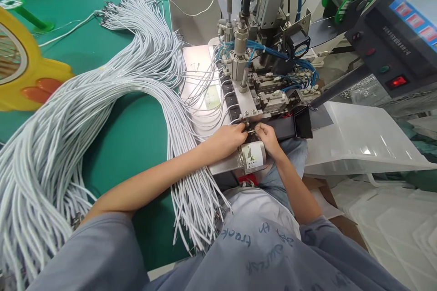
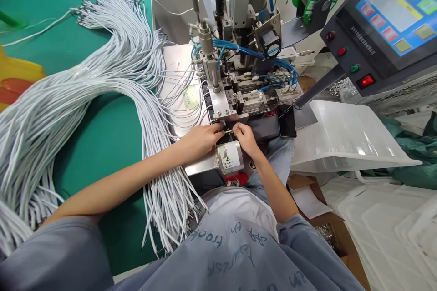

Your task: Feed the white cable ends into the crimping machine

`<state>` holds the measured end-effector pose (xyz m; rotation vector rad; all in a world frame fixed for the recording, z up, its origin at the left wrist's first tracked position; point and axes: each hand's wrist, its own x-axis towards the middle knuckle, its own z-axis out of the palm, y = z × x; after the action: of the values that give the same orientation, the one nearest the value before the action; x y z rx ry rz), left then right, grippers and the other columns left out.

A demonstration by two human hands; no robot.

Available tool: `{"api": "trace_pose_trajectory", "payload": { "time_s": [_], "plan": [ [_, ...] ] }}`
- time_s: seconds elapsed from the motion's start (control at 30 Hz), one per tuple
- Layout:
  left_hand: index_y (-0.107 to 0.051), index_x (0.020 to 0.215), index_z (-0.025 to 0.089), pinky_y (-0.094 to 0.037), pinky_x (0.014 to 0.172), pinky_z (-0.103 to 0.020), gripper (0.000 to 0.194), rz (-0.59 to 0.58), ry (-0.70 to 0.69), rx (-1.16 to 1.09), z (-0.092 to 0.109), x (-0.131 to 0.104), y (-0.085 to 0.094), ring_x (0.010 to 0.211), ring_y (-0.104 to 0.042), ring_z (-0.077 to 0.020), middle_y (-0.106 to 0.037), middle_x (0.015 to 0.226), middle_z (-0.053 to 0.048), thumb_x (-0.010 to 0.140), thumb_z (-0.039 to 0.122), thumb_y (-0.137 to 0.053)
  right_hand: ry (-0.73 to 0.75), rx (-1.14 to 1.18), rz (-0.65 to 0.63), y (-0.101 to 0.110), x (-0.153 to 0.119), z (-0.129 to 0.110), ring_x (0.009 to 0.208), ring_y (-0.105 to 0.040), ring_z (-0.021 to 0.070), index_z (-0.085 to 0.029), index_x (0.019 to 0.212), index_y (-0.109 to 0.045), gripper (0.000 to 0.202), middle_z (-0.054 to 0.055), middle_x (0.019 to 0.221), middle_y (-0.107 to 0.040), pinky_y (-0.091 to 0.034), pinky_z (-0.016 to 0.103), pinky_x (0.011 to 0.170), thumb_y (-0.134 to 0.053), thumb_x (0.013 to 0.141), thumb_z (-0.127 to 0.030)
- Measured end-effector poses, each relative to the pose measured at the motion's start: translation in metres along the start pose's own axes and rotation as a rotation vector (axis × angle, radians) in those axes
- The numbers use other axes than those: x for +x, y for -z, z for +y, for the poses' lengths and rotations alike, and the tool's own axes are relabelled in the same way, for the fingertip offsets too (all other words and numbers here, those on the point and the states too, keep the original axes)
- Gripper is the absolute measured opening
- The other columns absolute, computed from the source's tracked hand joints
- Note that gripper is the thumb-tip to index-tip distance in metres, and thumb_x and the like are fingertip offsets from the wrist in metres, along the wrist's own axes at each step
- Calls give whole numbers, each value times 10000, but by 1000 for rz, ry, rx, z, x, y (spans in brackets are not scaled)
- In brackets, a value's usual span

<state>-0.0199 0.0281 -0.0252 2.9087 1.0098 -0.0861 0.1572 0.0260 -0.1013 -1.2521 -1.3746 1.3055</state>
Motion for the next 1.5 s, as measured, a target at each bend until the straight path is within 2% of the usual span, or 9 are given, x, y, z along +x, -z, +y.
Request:
{"api": "trace_pose_trajectory", "payload": {
  "time_s": [0.27, 0.47, 0.53, 0.7, 0.87, 1.07, 1.17, 1.27, 1.5],
  "plan": [
    [-637, 727, 108, -328, 479, -256, 181, -38, 106, 43, 2, -6, 11, 683, -602, -177, -596, 727, -82, 775, 27, -483, -9, -36, 46, -1, 0, -2, 495, -276, 90, -218, 587, -358, 377, -68, 531, -269, -270, 235, 489, -475, 780, -520],
    [-641, 782, 111, -325, 494, -266, 199, -84, 180, 43, 5, -5, 19, 705, -615, -194, -604, 827, -98, 806, 37, -458, 137, -241, 464, -8, -52, -30, 557, -372, 102, -191, 630, -452, 275, -39, 577, -397, -324, 230, 539, -439, 843, -365],
    [-639, 846, 103, -325, 502, -276, 232, -85, 239, 82, 3, -4, 20, 742, -623, -217, -603, 878, -120, 815, 26, -421, 112, -274, 365, -23, -80, -40, 542, -399, 106, -183, 653, -520, 271, -29, 568, -446, -331, 232, 536, -450, 850, -355],
    [-619, 931, 89, -295, 496, -285, 272, -63, 306, 109, -4, -3, 14, 742, -625, -237, -595, 883, -135, 815, 21, -383, -66, -197, -311, -75, -113, -32, 590, -497, 131, -179, 700, -615, 258, 0, 604, -566, -380, 246, 595, -471, 840, -342],
    [-627, 879, 93, -272, 504, -277, 259, -28, 306, 84, -7, -2, 9, 702, -615, -212, -602, 882, -136, 814, 30, -384, -161, -79, -457, -97, -105, -14, 566, -437, 110, -165, 639, -566, 259, -21, 576, -511, -344, 234, 563, -454, 815, -318],
    [-633, 714, 98, -273, 503, -269, 267, 85, 336, 38, 3, -2, 12, 603, -576, -185, -601, 675, -96, 813, 44, -391, -133, -373, -420, -84, -112, -37, 537, -420, 104, -180, 728, -549, 138, -34, 577, -503, -303, 231, 539, -443, 806, -222],
    [-634, 732, 106, -294, 504, -260, 309, 245, 164, -45, 19, -6, 15, 566, -542, -141, -582, 639, -68, 885, 141, -369, -84, -486, -346, -67, -114, -50, 549, -457, 113, -184, 779, -576, 133, -23, 600, -542, -327, 238, 559, -449, 812, -205],
    [-630, 755, 114, -349, 550, -244, 349, 315, -21, -186, 32, -10, 17, 619, -552, -123, -594, 697, -61, 931, 231, -352, -62, -447, -190, -37, -102, -60, 565, -496, 117, -172, 727, -590, 153, -6, 616, -580, -360, 236, 560, -487, 811, -247],
    [-649, 934, 123, -398, 589, -227, 275, 331, 41, -386, 20, -5, 6, 714, -608, -141, -650, 791, -59, 926, 261, -411, 37, -150, 239, 18, -55, -66, 564, -540, 110, -181, 684, -590, 93, -15, 644, -601, -457, 244, 566, -656, 675, -246]
  ]
}}
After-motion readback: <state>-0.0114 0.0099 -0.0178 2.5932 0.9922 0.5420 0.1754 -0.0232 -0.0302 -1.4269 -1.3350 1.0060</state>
